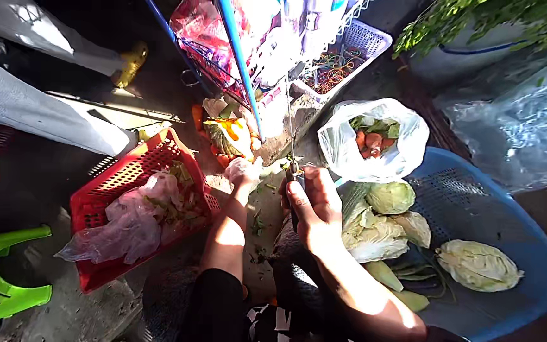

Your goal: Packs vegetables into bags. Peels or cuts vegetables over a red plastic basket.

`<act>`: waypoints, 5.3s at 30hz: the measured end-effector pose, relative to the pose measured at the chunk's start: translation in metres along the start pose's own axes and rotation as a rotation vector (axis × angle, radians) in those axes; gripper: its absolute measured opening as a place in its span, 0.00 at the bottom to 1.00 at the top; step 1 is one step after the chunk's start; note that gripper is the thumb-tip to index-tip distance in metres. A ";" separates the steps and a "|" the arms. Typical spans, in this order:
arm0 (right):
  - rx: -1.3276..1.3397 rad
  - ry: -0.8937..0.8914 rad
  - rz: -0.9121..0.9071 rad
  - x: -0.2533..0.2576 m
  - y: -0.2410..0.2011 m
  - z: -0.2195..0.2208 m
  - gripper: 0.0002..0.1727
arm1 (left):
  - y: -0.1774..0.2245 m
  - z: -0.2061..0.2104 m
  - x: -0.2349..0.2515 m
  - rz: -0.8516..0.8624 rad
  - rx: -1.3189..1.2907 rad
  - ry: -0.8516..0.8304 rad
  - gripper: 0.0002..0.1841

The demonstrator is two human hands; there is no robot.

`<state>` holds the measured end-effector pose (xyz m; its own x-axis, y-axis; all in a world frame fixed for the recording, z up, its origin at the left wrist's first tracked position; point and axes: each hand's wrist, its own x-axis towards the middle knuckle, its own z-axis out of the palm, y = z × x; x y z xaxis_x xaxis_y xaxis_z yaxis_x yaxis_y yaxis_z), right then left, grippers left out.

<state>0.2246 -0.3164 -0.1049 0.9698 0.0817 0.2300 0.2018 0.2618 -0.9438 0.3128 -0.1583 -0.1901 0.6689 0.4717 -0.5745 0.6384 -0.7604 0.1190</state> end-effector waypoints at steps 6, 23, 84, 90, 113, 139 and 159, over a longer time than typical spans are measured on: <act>0.016 -0.030 -0.011 0.005 0.006 0.012 0.09 | 0.005 0.007 0.006 -0.052 -0.085 0.080 0.28; -0.075 0.008 0.020 0.003 0.003 0.001 0.06 | -0.104 0.023 -0.130 0.050 -1.629 -0.372 0.15; -0.961 -1.087 -0.508 -0.087 -0.025 0.111 0.49 | -0.308 0.019 -0.248 0.314 -1.484 0.309 0.09; -0.954 -1.123 -0.560 -0.083 -0.014 0.117 0.49 | -0.309 0.009 -0.256 0.185 -1.110 0.265 0.12; -1.037 -0.908 -0.331 -0.062 0.053 0.134 0.46 | -0.291 -0.003 -0.193 0.321 -1.676 0.155 0.08; -1.170 -1.041 -0.244 -0.006 0.048 0.116 0.48 | -0.316 -0.001 -0.173 0.403 -1.791 -0.133 0.07; -1.133 -1.053 -0.318 -0.047 0.050 0.147 0.44 | -0.315 0.013 -0.193 0.343 -1.587 -0.101 0.08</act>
<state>0.1692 -0.1655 -0.1276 0.4401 0.8968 0.0451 0.8319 -0.3883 -0.3965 -0.0221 -0.0161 -0.1275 0.8689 0.3085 -0.3870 0.2451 0.4111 0.8780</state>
